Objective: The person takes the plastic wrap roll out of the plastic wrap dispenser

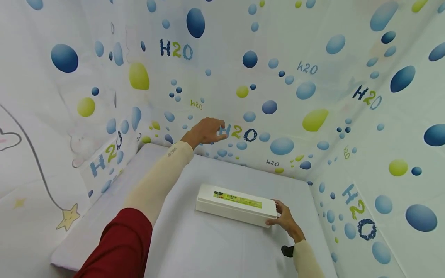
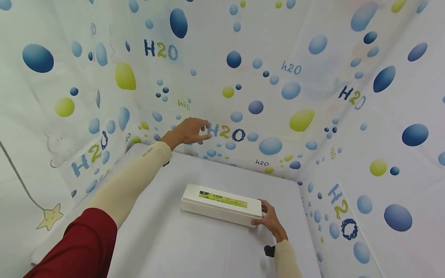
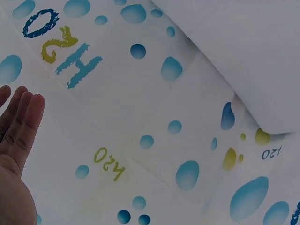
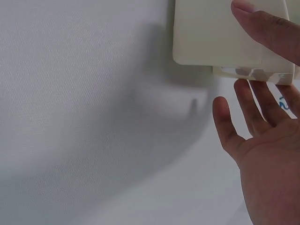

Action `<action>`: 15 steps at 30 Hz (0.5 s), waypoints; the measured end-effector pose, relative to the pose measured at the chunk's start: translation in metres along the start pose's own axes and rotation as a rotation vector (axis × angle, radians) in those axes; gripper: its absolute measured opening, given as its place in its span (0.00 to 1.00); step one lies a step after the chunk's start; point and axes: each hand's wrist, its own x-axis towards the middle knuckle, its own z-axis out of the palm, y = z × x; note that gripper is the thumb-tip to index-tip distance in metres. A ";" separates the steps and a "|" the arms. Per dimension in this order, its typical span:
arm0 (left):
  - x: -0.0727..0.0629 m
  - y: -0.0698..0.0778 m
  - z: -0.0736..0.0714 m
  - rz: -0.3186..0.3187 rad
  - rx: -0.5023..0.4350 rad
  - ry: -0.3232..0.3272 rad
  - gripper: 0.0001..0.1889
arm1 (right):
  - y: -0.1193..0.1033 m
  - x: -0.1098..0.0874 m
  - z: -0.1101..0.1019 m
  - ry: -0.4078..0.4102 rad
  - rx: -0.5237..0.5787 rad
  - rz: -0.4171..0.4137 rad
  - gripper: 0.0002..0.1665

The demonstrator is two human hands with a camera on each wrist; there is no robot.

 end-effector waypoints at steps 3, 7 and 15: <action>-0.002 0.006 0.012 0.020 -0.008 -0.043 0.28 | 0.000 0.000 0.000 0.003 0.004 0.000 0.62; -0.006 0.013 0.029 0.056 0.008 -0.073 0.30 | 0.001 0.001 0.002 0.001 0.008 0.000 0.62; -0.009 0.026 0.074 0.124 0.039 -0.084 0.30 | 0.002 0.003 -0.002 0.007 0.001 0.000 0.61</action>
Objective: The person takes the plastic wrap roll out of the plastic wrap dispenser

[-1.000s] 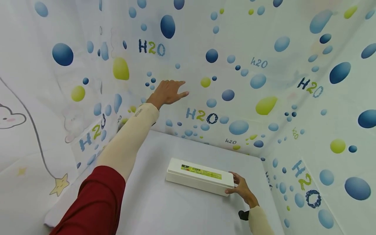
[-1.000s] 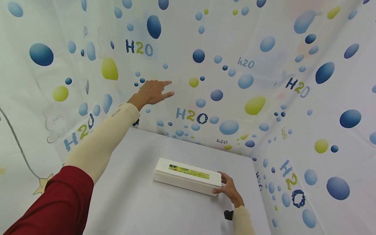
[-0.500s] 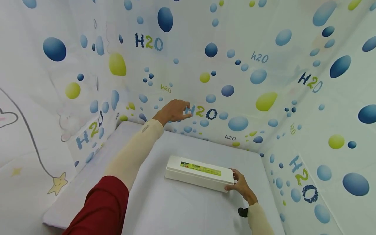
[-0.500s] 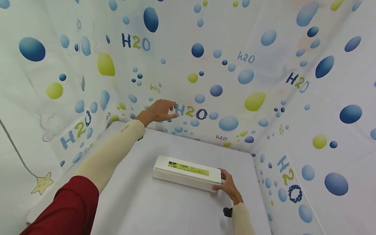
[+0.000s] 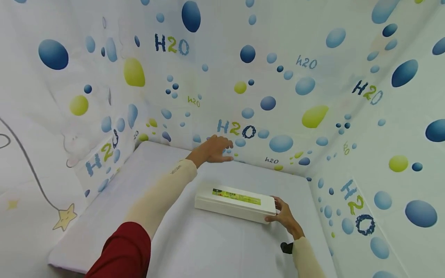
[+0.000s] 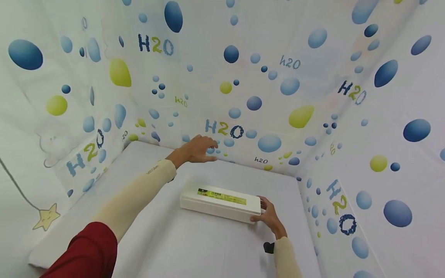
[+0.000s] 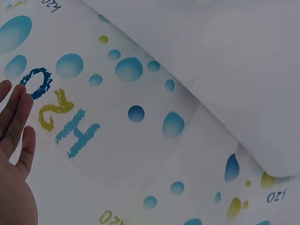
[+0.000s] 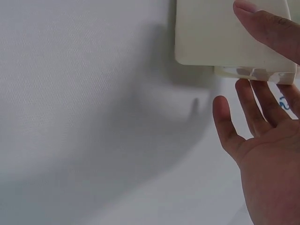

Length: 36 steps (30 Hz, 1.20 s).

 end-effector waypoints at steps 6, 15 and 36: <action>0.001 0.010 0.033 0.041 0.028 -0.039 0.31 | 0.000 0.001 -0.002 -0.006 0.005 -0.002 0.60; -0.010 0.026 0.082 0.064 0.045 -0.123 0.32 | -0.001 0.005 -0.002 -0.012 0.026 0.001 0.60; -0.032 0.043 0.141 0.081 0.095 -0.262 0.51 | 0.002 0.001 -0.003 0.002 0.020 -0.002 0.59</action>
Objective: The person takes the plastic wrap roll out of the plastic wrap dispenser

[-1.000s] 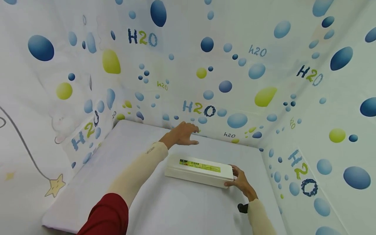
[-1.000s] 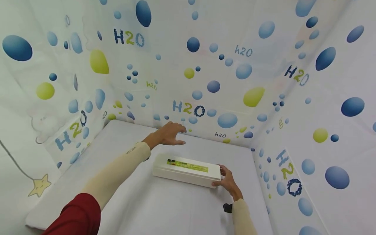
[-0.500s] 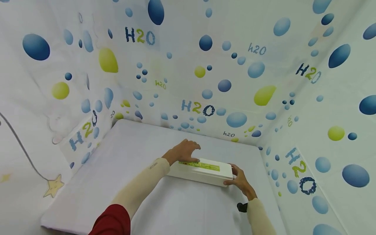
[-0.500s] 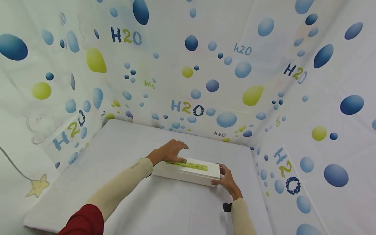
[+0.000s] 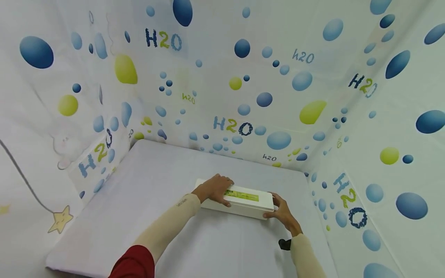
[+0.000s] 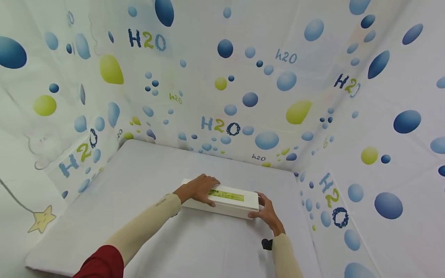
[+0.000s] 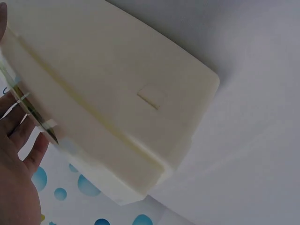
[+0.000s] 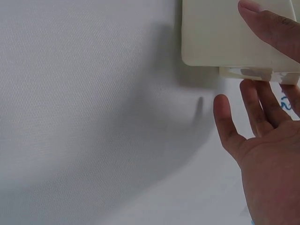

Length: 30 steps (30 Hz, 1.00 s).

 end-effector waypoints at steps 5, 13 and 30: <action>-0.003 0.001 0.005 -0.009 -0.015 0.000 0.49 | 0.000 0.001 0.002 -0.001 0.011 0.009 0.60; 0.002 -0.003 0.009 -0.004 -0.020 0.003 0.47 | 0.003 0.002 0.003 0.003 0.017 -0.002 0.61; 0.001 -0.009 -0.004 0.014 -0.078 0.027 0.43 | 0.003 0.002 0.008 0.027 0.017 0.023 0.60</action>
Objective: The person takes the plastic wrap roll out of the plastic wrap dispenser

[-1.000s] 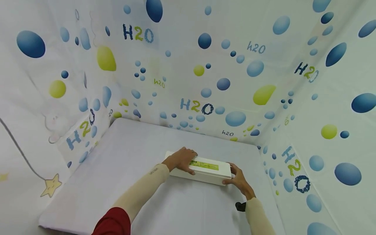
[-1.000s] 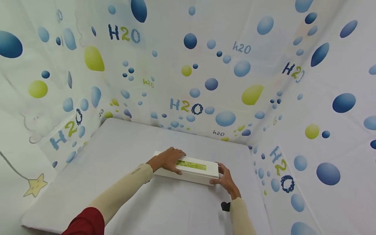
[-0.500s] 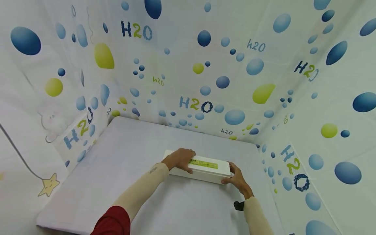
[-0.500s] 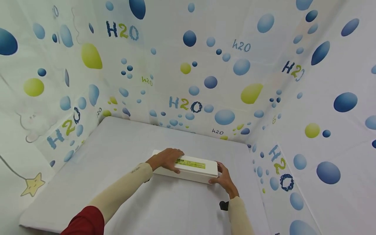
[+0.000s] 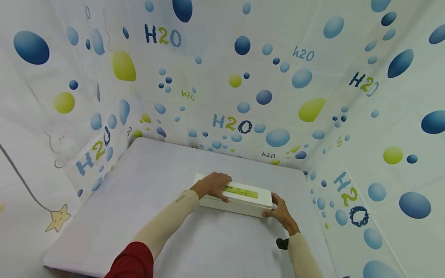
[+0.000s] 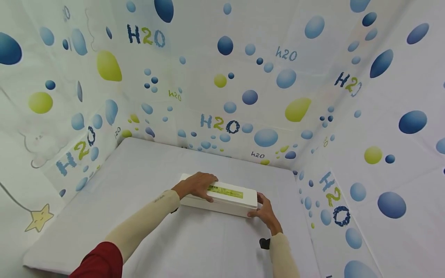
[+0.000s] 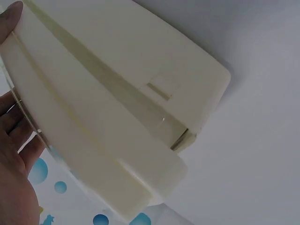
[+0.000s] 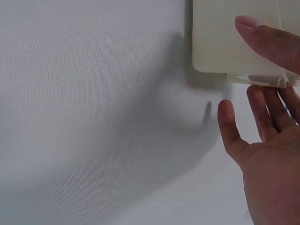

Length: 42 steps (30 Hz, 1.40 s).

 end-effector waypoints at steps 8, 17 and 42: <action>-0.002 -0.010 -0.006 0.012 -0.044 0.024 0.45 | -0.002 -0.003 0.003 -0.008 0.033 -0.004 0.61; -0.008 -0.024 -0.026 -0.007 -0.035 0.066 0.44 | 0.005 0.003 0.003 -0.010 0.028 -0.021 0.58; -0.063 -0.099 -0.051 -0.242 -0.125 0.183 0.47 | -0.004 0.001 0.001 -0.018 0.045 -0.041 0.59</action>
